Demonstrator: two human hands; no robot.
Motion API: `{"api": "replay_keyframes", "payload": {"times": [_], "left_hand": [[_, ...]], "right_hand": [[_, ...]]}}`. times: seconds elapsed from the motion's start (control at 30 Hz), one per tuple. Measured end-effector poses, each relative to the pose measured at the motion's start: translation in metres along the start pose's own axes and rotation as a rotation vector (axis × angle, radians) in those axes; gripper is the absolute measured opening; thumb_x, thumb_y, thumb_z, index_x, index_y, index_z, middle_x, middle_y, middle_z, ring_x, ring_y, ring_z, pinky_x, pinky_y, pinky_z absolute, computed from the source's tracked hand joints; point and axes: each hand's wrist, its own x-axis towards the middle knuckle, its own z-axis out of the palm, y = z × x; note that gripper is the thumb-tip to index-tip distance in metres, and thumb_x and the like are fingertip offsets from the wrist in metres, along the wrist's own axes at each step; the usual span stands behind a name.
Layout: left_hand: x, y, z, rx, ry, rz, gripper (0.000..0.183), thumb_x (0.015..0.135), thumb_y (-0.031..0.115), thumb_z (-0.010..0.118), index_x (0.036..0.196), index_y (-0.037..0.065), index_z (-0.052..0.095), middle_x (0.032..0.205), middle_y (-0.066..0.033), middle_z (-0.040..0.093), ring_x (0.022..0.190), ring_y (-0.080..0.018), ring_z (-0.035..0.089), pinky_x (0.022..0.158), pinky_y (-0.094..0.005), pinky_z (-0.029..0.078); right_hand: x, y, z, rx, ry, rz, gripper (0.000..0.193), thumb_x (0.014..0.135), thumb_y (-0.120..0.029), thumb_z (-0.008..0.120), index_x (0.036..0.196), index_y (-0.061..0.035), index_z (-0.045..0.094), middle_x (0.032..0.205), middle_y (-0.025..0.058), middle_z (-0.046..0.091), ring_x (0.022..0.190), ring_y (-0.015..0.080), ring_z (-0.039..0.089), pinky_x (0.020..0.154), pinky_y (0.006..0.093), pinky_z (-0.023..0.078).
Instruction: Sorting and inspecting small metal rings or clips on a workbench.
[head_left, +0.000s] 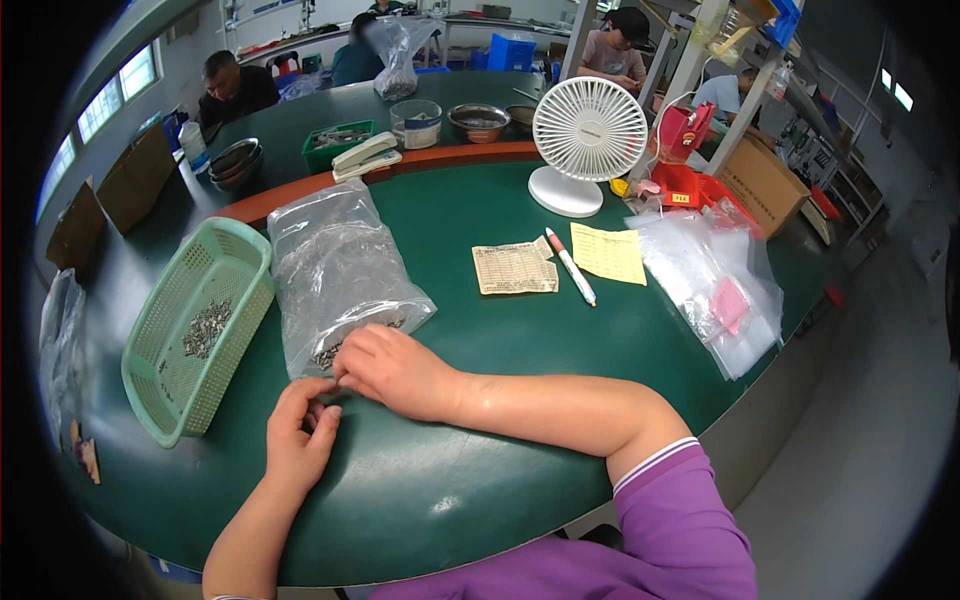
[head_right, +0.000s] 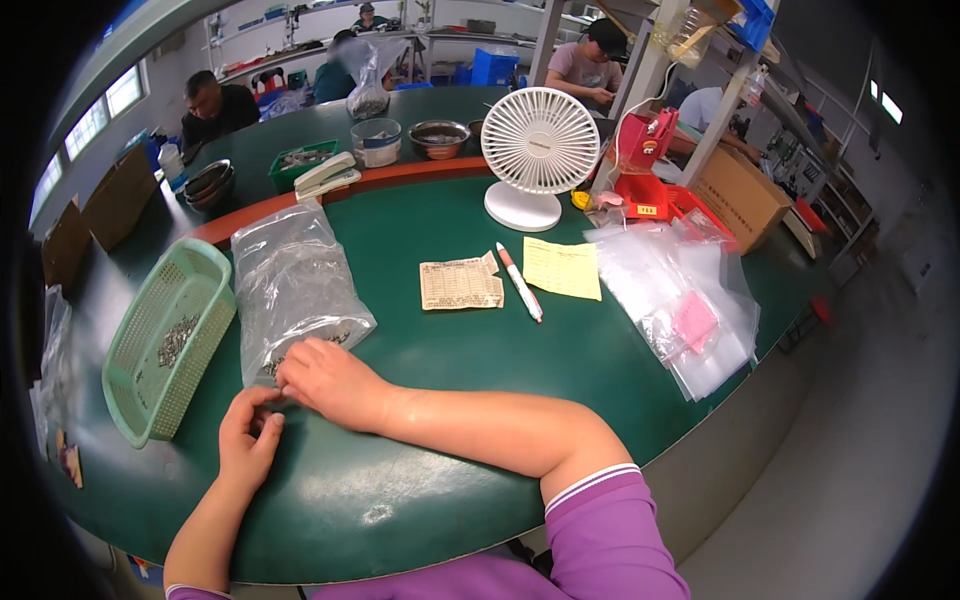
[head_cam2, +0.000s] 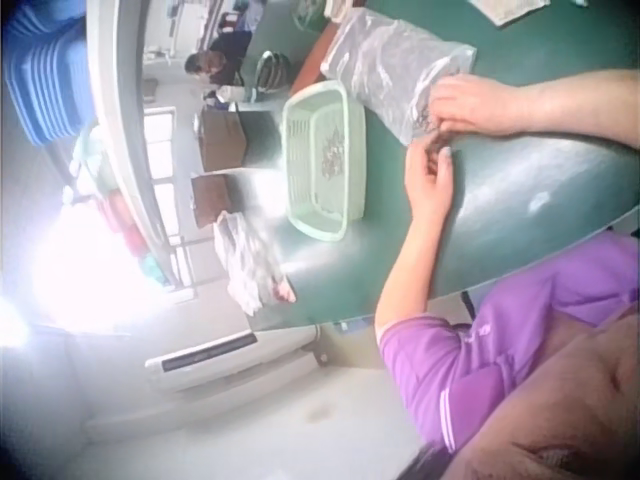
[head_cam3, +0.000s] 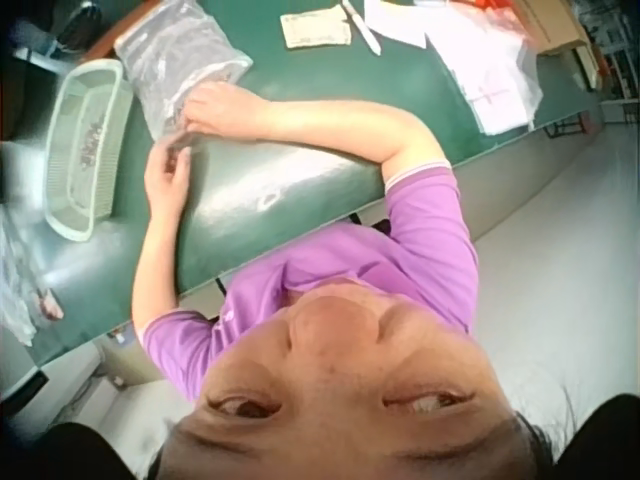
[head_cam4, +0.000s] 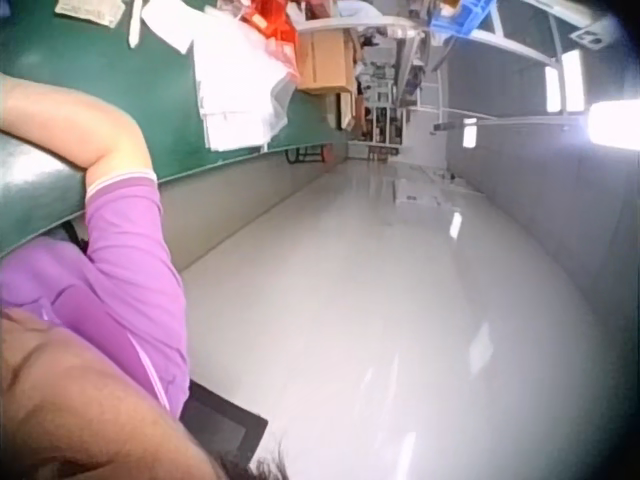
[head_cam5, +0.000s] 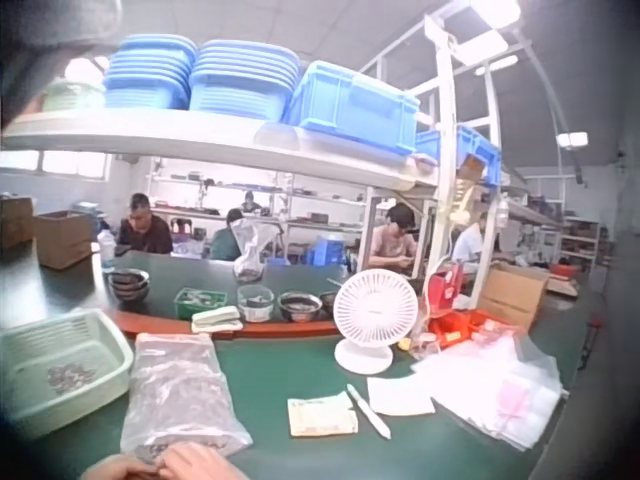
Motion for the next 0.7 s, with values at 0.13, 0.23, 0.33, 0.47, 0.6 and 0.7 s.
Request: {"api": "replay_keyframes", "payload": {"times": [0.13, 0.23, 0.33, 0.47, 0.6, 0.7], "left_hand": [[-0.005, 0.006, -0.002, -0.622, -0.112, -0.374, 0.011, 0.091, -0.003, 0.059, 0.102, -0.001, 0.059, 0.09, -0.0065, 0.065, 0.065, -0.0093, 0.058, 0.059, -0.0224, 0.049], [-0.003, 0.007, -0.005, -0.711, -0.121, -0.423, 0.007, 0.09, -0.004, 0.059, 0.097, -0.001, 0.059, 0.087, -0.0121, 0.067, 0.061, -0.0121, 0.06, 0.055, -0.0237, 0.051], [-0.002, 0.002, -0.008, -0.762, -0.15, -0.456, 0.008, 0.089, -0.005, 0.06, 0.095, -0.001, 0.059, 0.085, -0.0142, 0.068, 0.061, -0.0136, 0.061, 0.054, -0.025, 0.052], [-0.002, 0.003, -0.013, -0.782, -0.188, -0.497, 0.008, 0.088, -0.005, 0.061, 0.093, 0.0, 0.058, 0.082, -0.015, 0.068, 0.06, -0.0151, 0.062, 0.053, -0.0262, 0.053], [-0.002, 0.0, -0.015, -0.789, -0.2, -0.496, 0.007, 0.088, -0.003, 0.063, 0.093, -0.001, 0.058, 0.082, -0.0145, 0.068, 0.06, -0.0155, 0.063, 0.053, -0.0262, 0.053], [-0.002, 0.0, -0.014, -0.811, -0.174, -0.494, 0.005, 0.091, 0.002, 0.064, 0.093, 0.0, 0.059, 0.081, -0.0139, 0.068, 0.06, -0.0148, 0.063, 0.054, -0.0257, 0.053]], "right_hand": [[0.001, -0.011, 0.001, 0.105, 0.014, -0.22, 0.016, 0.082, -0.015, 0.066, 0.091, -0.0074, 0.056, 0.094, 0.0077, 0.054, 0.09, 0.0278, 0.054, 0.08, 0.0403, 0.046], [-0.001, -0.009, -0.002, 0.091, -0.018, -0.228, 0.018, 0.083, -0.015, 0.068, 0.097, -0.0076, 0.06, 0.098, 0.0078, 0.056, 0.093, 0.0277, 0.057, 0.082, 0.0389, 0.047], [-0.002, -0.009, -0.004, 0.118, -0.015, -0.253, 0.019, 0.082, -0.015, 0.069, 0.097, -0.0074, 0.06, 0.099, 0.008, 0.057, 0.092, 0.0277, 0.057, 0.081, 0.0383, 0.047], [-0.001, -0.011, -0.004, 0.16, -0.042, -0.264, 0.019, 0.082, -0.015, 0.069, 0.097, -0.0075, 0.061, 0.099, 0.0081, 0.057, 0.089, 0.0274, 0.058, 0.078, 0.0382, 0.048], [0.0, -0.012, -0.005, 0.186, -0.015, -0.274, 0.019, 0.082, -0.015, 0.069, 0.097, -0.0077, 0.061, 0.098, 0.0075, 0.057, 0.087, 0.0274, 0.058, 0.076, 0.0382, 0.048], [0.002, -0.014, -0.005, 0.197, 0.012, -0.28, 0.019, 0.081, -0.015, 0.069, 0.097, -0.0083, 0.061, 0.097, 0.0064, 0.058, 0.085, 0.0272, 0.058, 0.075, 0.0379, 0.048]]}}
